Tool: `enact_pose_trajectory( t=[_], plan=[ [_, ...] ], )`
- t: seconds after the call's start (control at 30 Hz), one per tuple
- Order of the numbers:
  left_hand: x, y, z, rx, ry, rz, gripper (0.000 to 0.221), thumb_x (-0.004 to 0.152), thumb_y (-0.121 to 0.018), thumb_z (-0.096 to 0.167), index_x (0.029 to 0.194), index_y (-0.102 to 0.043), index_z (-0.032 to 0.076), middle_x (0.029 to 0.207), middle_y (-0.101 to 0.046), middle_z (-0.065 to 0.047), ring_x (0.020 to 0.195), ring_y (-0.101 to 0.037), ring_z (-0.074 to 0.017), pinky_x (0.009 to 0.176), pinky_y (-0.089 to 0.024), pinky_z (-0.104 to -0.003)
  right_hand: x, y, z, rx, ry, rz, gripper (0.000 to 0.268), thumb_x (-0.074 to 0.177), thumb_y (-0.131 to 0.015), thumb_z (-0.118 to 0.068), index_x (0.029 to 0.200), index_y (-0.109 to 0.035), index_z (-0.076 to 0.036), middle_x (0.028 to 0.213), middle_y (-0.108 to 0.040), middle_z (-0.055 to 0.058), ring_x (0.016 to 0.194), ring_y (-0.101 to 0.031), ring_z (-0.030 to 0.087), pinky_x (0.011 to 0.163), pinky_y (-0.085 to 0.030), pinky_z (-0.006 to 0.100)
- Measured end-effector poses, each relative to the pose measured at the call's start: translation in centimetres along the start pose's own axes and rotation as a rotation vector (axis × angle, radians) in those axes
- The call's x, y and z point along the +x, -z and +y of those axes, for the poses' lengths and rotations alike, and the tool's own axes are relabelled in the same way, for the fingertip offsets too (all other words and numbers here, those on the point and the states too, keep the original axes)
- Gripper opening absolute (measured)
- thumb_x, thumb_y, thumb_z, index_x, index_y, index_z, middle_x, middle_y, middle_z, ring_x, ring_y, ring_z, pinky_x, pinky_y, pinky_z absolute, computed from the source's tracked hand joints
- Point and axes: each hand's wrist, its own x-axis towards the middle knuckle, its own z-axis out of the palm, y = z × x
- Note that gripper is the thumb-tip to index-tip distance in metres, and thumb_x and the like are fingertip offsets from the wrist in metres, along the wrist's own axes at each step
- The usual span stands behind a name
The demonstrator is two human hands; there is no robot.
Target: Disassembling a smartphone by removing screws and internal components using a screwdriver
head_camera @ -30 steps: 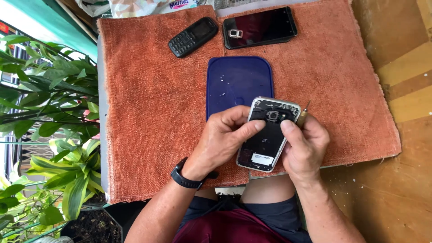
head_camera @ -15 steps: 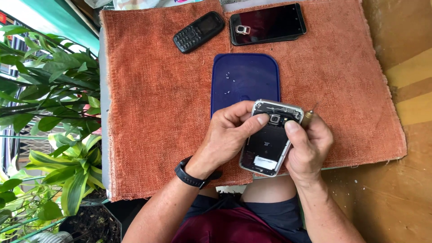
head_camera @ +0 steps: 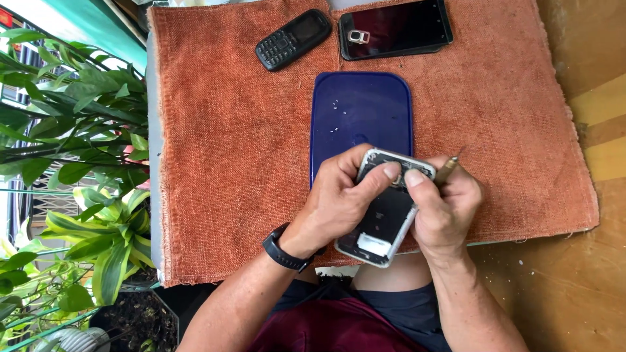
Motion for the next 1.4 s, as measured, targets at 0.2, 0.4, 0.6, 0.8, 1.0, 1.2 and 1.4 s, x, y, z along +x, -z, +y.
enact_pose_trajectory(
  t=[0.2,0.4,0.6,0.8,1.0,1.2,1.4],
  plan=[
    [-0.1,-0.2,1.6,0.167,-0.076,0.005,0.017,0.096,-0.074,0.020,0.084,-0.071,0.009,0.062,-0.065,-0.001,0.069,-0.054,-0.0023,0.057,-0.048,-0.020,0.7,-0.7,-1.2,-0.029,-0.076,-0.054,0.015,0.088,-0.073,-0.015,0.088,-0.072,0.000,0.062,-0.060,0.005,0.063,-0.051,0.003,0.056,-0.044,0.019],
    [-0.1,-0.6,2.1,0.072,-0.081,-0.184,0.010,0.102,-0.068,0.016,0.107,-0.073,0.009,0.078,-0.071,-0.004,0.078,-0.061,-0.0057,0.070,-0.057,-0.026,1.7,0.1,-2.3,-0.103,0.031,-0.100,0.010,0.092,-0.069,-0.008,0.088,-0.069,0.002,0.060,-0.055,0.007,0.059,-0.045,0.007,0.060,-0.043,0.022],
    [0.3,-0.1,1.2,0.059,-0.076,-0.118,0.009,0.100,-0.067,0.013,0.106,-0.073,0.008,0.077,-0.070,-0.001,0.081,-0.061,-0.0033,0.067,-0.055,-0.023,1.3,-0.3,-1.4,-0.021,0.026,-0.120,0.014,0.097,-0.066,-0.010,0.087,-0.070,-0.001,0.058,-0.052,0.002,0.057,-0.044,0.007,0.061,-0.043,0.023],
    [0.4,-0.3,0.6,-0.063,-0.044,-0.124,0.014,0.105,-0.064,0.014,0.105,-0.075,0.005,0.078,-0.073,-0.005,0.080,-0.065,-0.0049,0.069,-0.058,-0.022,1.1,0.7,-0.5,-0.030,-0.007,-0.088,0.008,0.089,-0.069,-0.005,0.084,-0.069,0.001,0.062,-0.059,0.004,0.063,-0.052,0.005,0.060,-0.047,0.022],
    [-0.2,-0.2,0.7,-0.066,-0.038,-0.075,0.014,0.103,-0.064,0.010,0.102,-0.076,0.003,0.077,-0.074,-0.009,0.078,-0.067,-0.0074,0.067,-0.059,-0.024,0.9,0.2,-0.8,-0.011,-0.008,-0.092,0.009,0.092,-0.068,-0.006,0.086,-0.070,0.001,0.065,-0.061,0.007,0.065,-0.053,0.007,0.064,-0.048,0.023],
    [-0.3,-0.8,1.3,-0.257,0.033,-0.113,0.017,0.105,-0.064,0.014,0.112,-0.075,0.002,0.085,-0.076,-0.011,0.084,-0.071,-0.0106,0.074,-0.063,-0.030,1.5,-1.4,-3.5,-0.034,0.065,-0.074,0.025,0.091,-0.060,-0.020,0.072,-0.061,-0.003,0.055,-0.047,0.006,0.053,-0.042,0.009,0.062,-0.045,0.025],
    [-0.2,-0.6,0.6,-0.279,0.049,-0.123,0.019,0.105,-0.064,0.014,0.114,-0.075,0.001,0.088,-0.077,-0.014,0.085,-0.073,-0.0129,0.075,-0.064,-0.032,1.5,-1.7,-3.7,0.019,0.095,-0.070,0.026,0.086,-0.066,-0.021,0.064,-0.055,-0.009,0.050,-0.040,-0.002,0.049,-0.034,0.005,0.058,-0.036,0.020]
  ],
)
